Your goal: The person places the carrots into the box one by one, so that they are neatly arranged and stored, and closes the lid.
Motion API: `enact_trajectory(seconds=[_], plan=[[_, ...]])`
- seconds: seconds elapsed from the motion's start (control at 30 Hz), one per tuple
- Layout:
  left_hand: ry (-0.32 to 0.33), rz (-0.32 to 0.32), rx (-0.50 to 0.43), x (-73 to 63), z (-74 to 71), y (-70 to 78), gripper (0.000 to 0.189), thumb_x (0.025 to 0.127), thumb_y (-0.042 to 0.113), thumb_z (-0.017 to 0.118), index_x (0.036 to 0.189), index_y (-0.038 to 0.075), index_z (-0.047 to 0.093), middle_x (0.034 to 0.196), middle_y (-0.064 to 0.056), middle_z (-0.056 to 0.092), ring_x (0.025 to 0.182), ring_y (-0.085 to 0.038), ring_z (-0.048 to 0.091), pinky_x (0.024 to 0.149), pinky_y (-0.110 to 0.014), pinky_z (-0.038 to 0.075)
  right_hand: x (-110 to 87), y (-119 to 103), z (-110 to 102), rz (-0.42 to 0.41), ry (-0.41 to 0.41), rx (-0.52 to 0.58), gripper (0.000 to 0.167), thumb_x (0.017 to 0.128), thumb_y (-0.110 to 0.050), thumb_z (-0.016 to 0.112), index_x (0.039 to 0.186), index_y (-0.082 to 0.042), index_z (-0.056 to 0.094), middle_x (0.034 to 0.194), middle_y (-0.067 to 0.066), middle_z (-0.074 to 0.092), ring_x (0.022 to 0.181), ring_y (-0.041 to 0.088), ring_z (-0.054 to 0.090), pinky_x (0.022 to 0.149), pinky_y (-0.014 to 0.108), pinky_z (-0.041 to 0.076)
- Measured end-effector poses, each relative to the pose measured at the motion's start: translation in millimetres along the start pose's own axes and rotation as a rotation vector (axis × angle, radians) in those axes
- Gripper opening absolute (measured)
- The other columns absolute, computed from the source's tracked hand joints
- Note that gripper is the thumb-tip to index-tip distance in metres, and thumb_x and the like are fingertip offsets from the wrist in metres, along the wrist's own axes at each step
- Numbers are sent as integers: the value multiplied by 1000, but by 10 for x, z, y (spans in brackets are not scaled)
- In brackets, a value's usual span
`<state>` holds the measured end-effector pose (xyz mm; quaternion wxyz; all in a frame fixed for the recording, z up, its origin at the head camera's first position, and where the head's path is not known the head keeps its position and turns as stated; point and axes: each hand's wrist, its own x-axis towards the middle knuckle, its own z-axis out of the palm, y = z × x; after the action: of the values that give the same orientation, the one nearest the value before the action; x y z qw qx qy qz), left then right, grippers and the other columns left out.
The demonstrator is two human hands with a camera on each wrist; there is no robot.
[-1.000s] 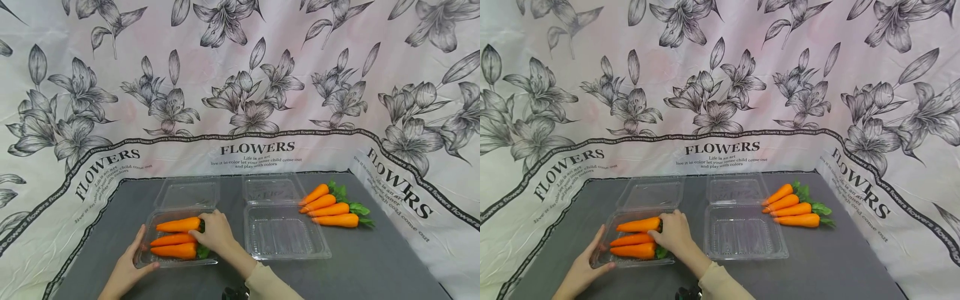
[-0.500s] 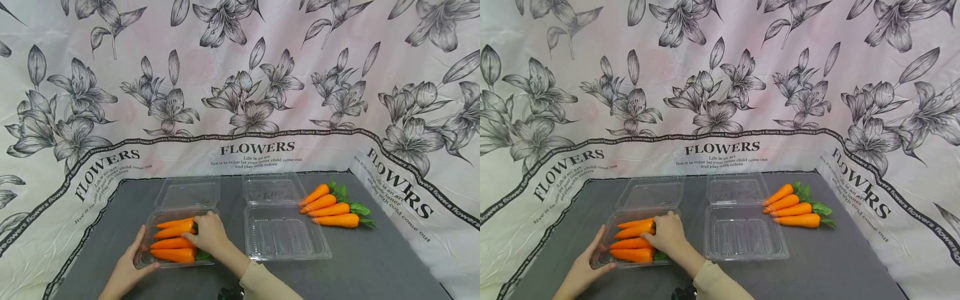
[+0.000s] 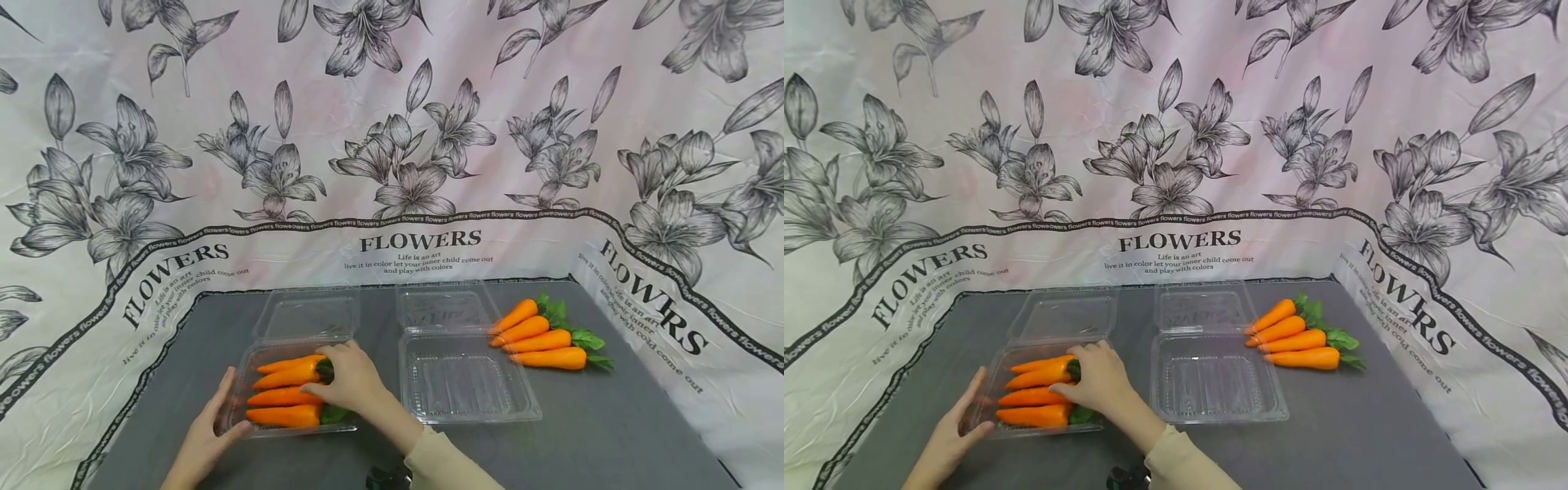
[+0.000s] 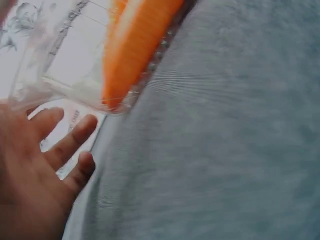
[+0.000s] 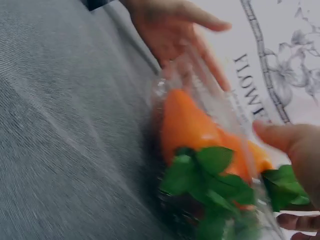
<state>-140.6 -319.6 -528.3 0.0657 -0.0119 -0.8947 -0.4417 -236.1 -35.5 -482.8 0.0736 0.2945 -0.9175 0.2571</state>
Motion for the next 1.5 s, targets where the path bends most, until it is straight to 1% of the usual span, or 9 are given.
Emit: enact_trajectory(seconds=[0.07,0.2,0.37,0.6,0.73,0.83,1.0,1.2,1.5], plan=[[63,66,-31,-10,-36,2,67,114,28,50,172,17,19,160,28,29,104,14,49,81,-20,46,-40,52,-70,17,25,57,67,94,-64,72,141,-17,69,133,2,71,114,23,63,93,39,57],[196,182,-86,6,-153,-7,53,119,24,19,166,3,34,142,40,45,113,17,50,96,-6,32,-74,185,-198,29,163,116,49,106,-46,64,138,-9,68,131,8,70,117,25,64,94,42,57],[247,183,-12,243,-373,-17,46,118,16,32,150,-7,54,122,38,60,104,21,54,92,-3,38,40,355,-303,53,233,160,37,104,-16,65,137,2,63,126,17,67,108,29,67,88,42,59],[-14,66,-14,803,-553,-52,48,116,23,44,152,-9,50,118,9,73,97,0,61,78,-25,53,218,505,-343,229,3,433,57,100,-6,60,150,16,44,122,24,64,90,26,67,77,41,57],[-211,-38,-28,995,-456,-36,55,115,27,47,155,-11,45,118,-16,70,90,-10,58,73,-30,50,241,525,-312,357,-91,570,50,99,-2,59,146,13,50,111,16,68,89,23,66,77,39,55],[-294,-62,-88,1079,-354,-32,57,115,28,49,156,-11,43,108,-15,67,84,-12,55,70,-30,47,240,514,-305,466,-122,713,47,96,5,58,142,11,53,110,16,70,98,28,68,86,43,55],[-284,-78,-216,1126,-267,-58,60,115,27,48,162,-7,33,94,-6,58,78,-12,51,69,-30,44,247,503,-283,520,-120,798,54,90,11,56,143,11,52,110,19,70,106,35,69,95,48,51],[-271,-132,-364,1136,-236,-103,61,115,27,49,165,2,26,91,-1,49,76,-14,47,71,-33,45,241,507,-261,559,-64,827,60,87,15,54,145,2,53,105,17,73,85,21,65,75,35,43],[-247,-166,-544,1112,-210,-163,29,114,24,51,140,20,40,81,6,47,68,-12,42,69,-31,42,197,506,-257,562,-32,897,41,97,7,62,135,-5,58,96,16,73,81,19,66,65,27,43]])
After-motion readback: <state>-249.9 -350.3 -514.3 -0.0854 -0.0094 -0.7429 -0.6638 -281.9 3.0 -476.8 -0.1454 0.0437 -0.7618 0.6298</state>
